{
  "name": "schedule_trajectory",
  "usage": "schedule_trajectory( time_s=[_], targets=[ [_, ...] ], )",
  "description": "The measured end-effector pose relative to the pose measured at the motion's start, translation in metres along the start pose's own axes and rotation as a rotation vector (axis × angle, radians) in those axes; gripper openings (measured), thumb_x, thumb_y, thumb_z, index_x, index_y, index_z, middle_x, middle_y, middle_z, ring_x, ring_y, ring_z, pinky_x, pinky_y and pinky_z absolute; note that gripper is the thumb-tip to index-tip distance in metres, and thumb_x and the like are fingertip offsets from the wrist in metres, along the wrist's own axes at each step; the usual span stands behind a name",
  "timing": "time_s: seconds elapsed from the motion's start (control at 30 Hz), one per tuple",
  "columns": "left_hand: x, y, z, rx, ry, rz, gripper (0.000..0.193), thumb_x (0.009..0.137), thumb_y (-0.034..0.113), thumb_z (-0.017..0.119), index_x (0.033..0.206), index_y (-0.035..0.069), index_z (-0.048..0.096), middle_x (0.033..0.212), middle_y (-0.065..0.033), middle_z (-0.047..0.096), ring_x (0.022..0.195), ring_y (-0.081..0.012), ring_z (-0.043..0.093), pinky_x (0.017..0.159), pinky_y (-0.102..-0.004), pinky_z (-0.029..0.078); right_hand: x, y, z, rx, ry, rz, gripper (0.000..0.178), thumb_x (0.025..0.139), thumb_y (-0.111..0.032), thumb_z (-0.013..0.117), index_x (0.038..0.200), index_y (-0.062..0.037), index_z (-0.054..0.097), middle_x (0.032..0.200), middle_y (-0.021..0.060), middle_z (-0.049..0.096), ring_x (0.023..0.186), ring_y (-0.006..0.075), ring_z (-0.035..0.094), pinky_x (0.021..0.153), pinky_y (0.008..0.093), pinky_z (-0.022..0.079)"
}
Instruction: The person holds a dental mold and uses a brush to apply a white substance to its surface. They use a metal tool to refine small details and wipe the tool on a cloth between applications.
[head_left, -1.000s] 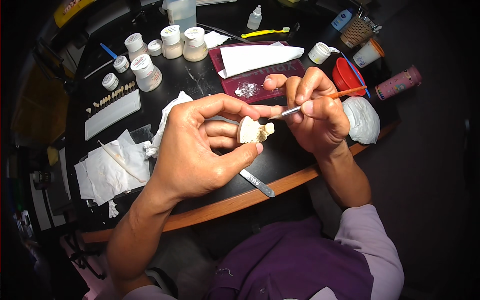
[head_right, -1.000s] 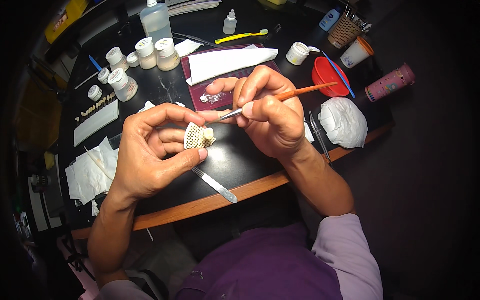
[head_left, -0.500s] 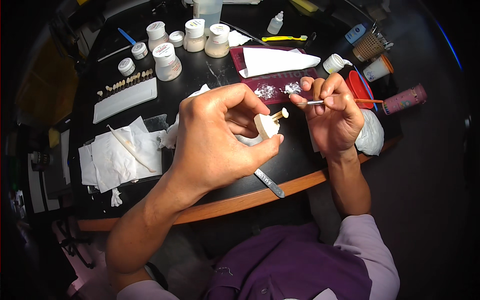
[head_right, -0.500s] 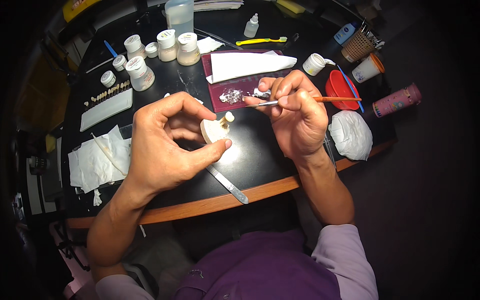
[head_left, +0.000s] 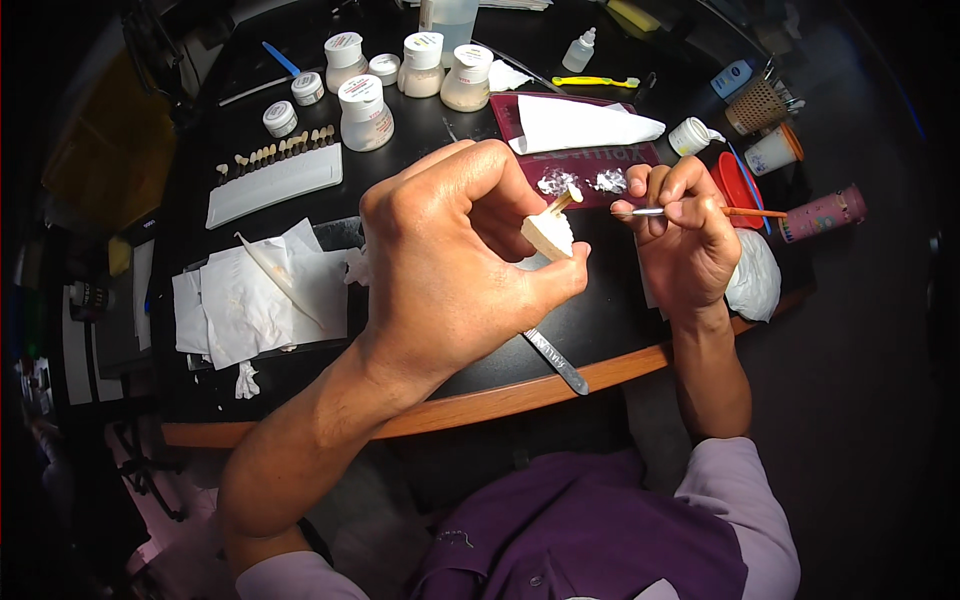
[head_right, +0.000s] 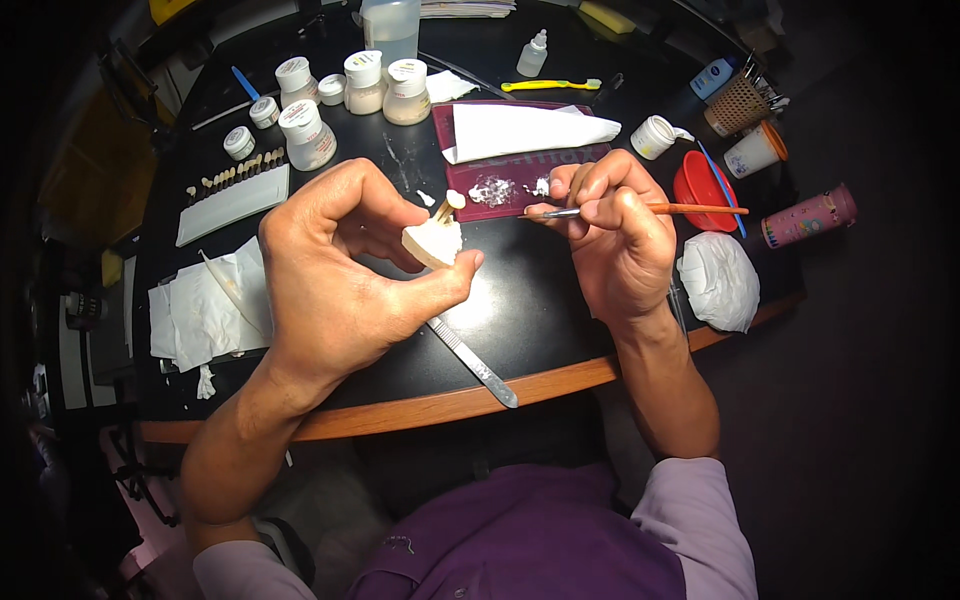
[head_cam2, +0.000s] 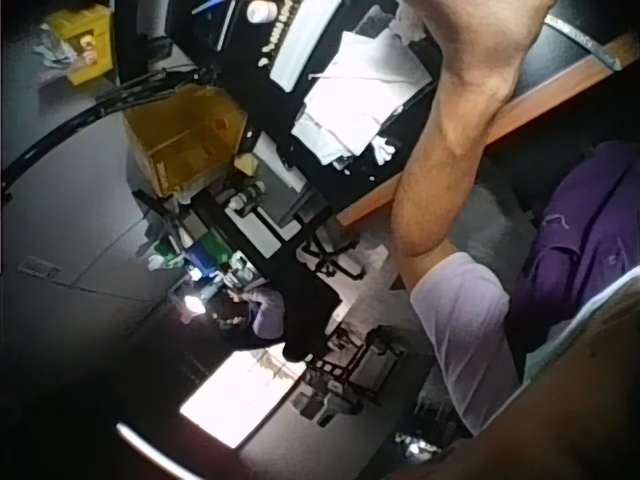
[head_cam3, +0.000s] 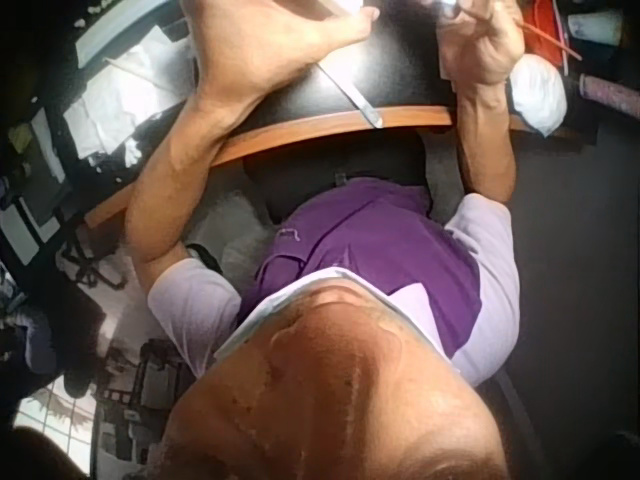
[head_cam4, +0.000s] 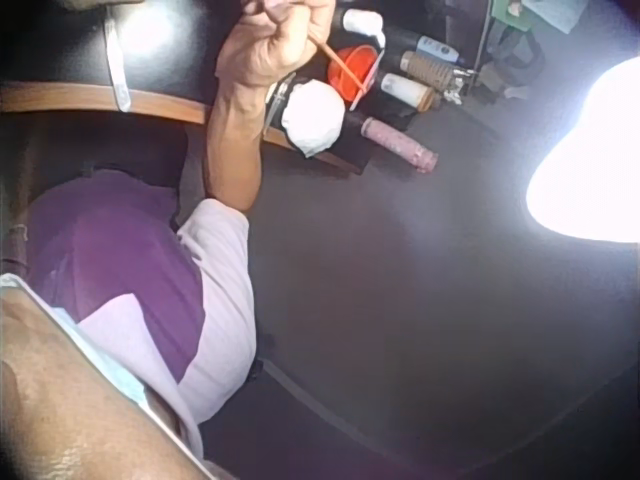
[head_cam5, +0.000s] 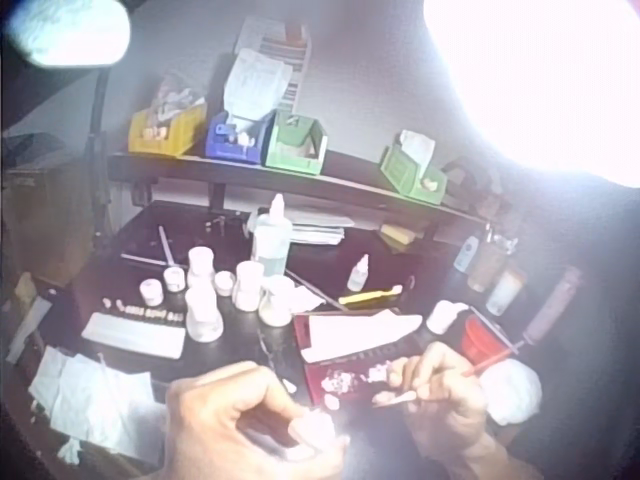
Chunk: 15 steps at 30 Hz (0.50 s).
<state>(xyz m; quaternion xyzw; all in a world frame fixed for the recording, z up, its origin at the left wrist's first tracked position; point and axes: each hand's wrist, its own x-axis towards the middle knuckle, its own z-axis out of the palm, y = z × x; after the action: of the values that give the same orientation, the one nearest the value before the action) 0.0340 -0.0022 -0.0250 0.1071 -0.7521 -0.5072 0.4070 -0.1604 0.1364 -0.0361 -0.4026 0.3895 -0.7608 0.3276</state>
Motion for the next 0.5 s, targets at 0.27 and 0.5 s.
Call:
schedule_trajectory(
  time_s=[0.27, 0.5],
  targets=[
    [0.006, -0.006, -0.008, 0.063, 0.055, 0.035, 0.031, 0.071, -0.003, 0.086, 0.082, 0.001, 0.057, 0.079, -0.0061, 0.067, 0.072, -0.0112, 0.071, 0.062, -0.0216, 0.058, -0.002, -0.001, 0.012, -0.218, 0.207, -0.114, 0.004, 0.095, -0.002, 0.055, 0.091, -0.0022, 0.056, 0.086, 0.0096, 0.060, 0.076, 0.0116, 0.059, 0.069, 0.0273, 0.056],
    [0.022, -0.007, -0.024, 0.020, 0.189, 0.078, 0.028, 0.075, -0.002, 0.084, 0.088, 0.000, 0.059, 0.082, -0.0086, 0.068, 0.074, -0.0132, 0.071, 0.066, -0.0237, 0.061, -0.014, -0.025, 0.009, -0.930, 0.177, -0.164, 0.012, 0.101, -0.014, 0.062, 0.100, -0.0020, 0.065, 0.087, 0.0038, 0.067, 0.077, 0.0086, 0.064, 0.067, 0.0234, 0.051]
  ],
)
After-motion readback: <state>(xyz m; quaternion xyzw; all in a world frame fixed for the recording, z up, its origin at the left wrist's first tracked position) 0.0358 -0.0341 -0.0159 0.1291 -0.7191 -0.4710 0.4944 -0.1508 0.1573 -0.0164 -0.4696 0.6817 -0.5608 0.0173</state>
